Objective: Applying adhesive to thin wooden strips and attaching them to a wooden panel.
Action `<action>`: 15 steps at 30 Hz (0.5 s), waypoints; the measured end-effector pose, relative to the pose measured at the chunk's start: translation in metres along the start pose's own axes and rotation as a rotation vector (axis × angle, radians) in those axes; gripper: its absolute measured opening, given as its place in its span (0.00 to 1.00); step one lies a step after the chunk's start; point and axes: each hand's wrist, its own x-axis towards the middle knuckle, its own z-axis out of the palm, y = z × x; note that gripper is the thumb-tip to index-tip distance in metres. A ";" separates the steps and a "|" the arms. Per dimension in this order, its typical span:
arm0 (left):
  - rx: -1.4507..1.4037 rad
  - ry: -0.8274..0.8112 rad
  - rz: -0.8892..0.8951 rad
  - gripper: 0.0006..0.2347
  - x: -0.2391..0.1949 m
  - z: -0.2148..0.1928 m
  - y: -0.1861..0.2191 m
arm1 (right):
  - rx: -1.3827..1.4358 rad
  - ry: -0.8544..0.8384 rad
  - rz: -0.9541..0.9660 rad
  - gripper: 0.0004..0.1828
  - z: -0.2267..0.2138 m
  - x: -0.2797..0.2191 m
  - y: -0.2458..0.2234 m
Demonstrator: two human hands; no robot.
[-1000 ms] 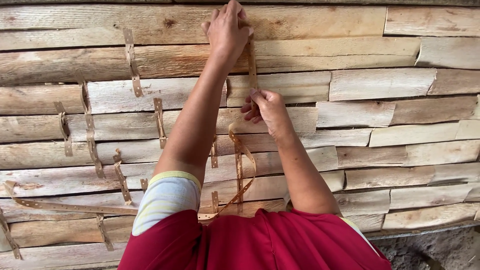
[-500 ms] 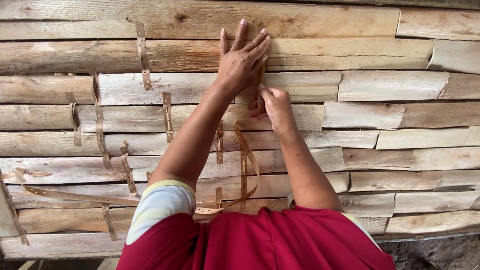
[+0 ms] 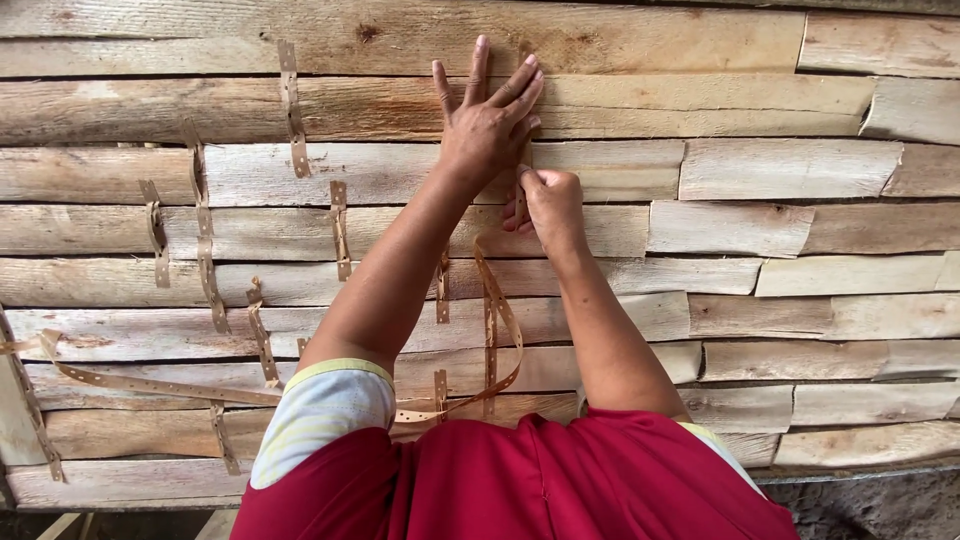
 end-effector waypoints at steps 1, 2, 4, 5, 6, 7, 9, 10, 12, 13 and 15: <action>-0.001 0.000 0.001 0.24 0.000 -0.003 0.000 | -0.001 0.001 0.000 0.21 0.000 -0.001 -0.001; 0.003 -0.056 0.003 0.25 0.000 -0.007 -0.001 | -0.011 -0.001 0.014 0.21 0.000 -0.001 -0.002; 0.006 -0.108 0.009 0.26 0.003 -0.005 -0.003 | -0.022 0.000 0.023 0.21 -0.002 -0.001 -0.005; 0.019 -0.047 0.033 0.26 0.003 0.001 -0.007 | -0.033 -0.004 0.003 0.21 -0.002 -0.001 -0.004; 0.031 0.014 0.057 0.26 0.003 0.007 -0.011 | -0.043 -0.008 -0.016 0.22 -0.001 -0.002 -0.003; 0.031 0.013 0.058 0.26 0.003 0.004 -0.010 | -0.042 -0.006 -0.015 0.22 -0.001 -0.002 -0.004; 0.000 -0.037 0.029 0.26 0.004 -0.002 -0.008 | -0.033 -0.009 0.012 0.22 0.000 -0.003 -0.006; 0.001 -0.038 0.029 0.26 0.005 0.001 -0.008 | -0.033 -0.009 0.013 0.22 -0.001 -0.002 -0.005; 0.020 -0.014 0.042 0.26 0.005 0.004 -0.010 | -0.034 -0.004 0.020 0.21 0.000 -0.001 -0.005; 0.021 -0.013 0.043 0.26 0.004 0.002 -0.009 | -0.034 -0.002 0.018 0.21 0.000 -0.002 -0.005; 0.025 -0.103 0.035 0.27 0.003 -0.004 -0.007 | -0.051 0.002 0.035 0.21 -0.001 -0.004 -0.008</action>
